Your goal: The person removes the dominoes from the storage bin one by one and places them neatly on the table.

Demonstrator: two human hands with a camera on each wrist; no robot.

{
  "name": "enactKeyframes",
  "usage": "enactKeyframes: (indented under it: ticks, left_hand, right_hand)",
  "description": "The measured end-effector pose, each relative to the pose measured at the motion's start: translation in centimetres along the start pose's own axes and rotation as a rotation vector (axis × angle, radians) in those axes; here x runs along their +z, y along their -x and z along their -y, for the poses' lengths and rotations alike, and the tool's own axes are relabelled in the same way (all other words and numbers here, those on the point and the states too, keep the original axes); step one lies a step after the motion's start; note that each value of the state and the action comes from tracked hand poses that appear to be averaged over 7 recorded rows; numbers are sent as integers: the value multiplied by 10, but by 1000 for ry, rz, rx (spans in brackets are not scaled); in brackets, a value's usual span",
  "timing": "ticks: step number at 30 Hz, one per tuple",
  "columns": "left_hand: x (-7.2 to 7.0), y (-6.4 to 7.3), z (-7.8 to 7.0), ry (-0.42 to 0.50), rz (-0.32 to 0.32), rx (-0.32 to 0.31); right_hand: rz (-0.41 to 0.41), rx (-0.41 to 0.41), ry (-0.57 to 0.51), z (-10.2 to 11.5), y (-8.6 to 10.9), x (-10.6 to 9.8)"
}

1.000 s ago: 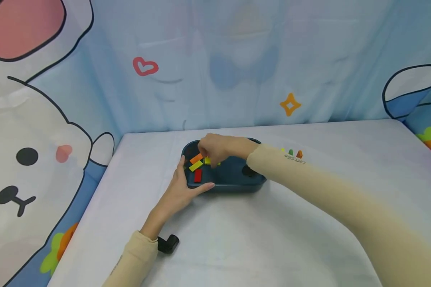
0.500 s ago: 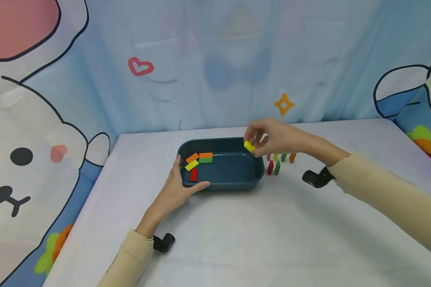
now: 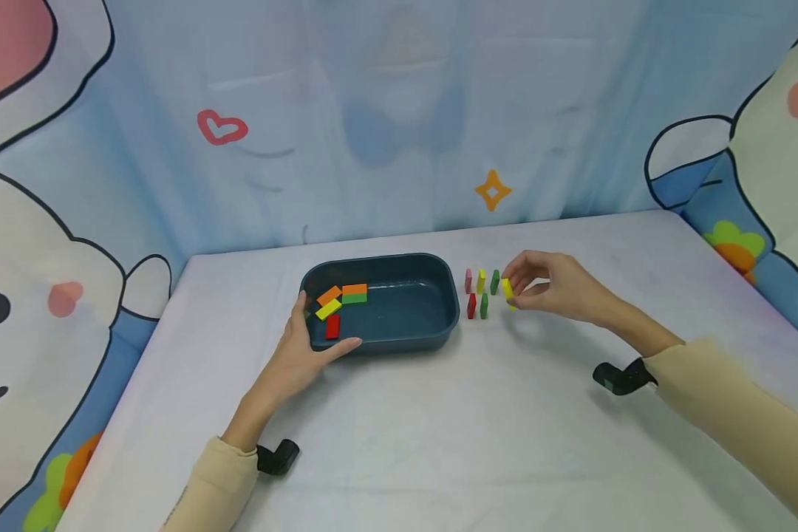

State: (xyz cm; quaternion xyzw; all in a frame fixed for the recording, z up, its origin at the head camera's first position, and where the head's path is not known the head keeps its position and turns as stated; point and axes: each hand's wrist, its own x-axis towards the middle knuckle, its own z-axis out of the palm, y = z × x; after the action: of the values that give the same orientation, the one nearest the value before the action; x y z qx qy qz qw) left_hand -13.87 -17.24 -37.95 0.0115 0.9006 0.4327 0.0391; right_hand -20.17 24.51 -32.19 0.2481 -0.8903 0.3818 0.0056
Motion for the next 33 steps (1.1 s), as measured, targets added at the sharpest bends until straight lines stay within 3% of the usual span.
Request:
enactKeyframes:
  ticks: [8, 16, 22, 33]
  left_hand:
    - [2, 0, 4, 5, -2, -3]
    - [1, 0, 3, 10, 0, 9]
    - [0, -1, 2, 6, -5, 17]
    - [0, -2, 2, -2, -2, 5]
  right_hand:
    - [-35, 35, -36, -18, 4, 21]
    - [-54, 0, -31, -26, 3, 33]
    - [-61, -18, -9, -29, 0, 38]
    - [-47, 38, -8, -30, 0, 40]
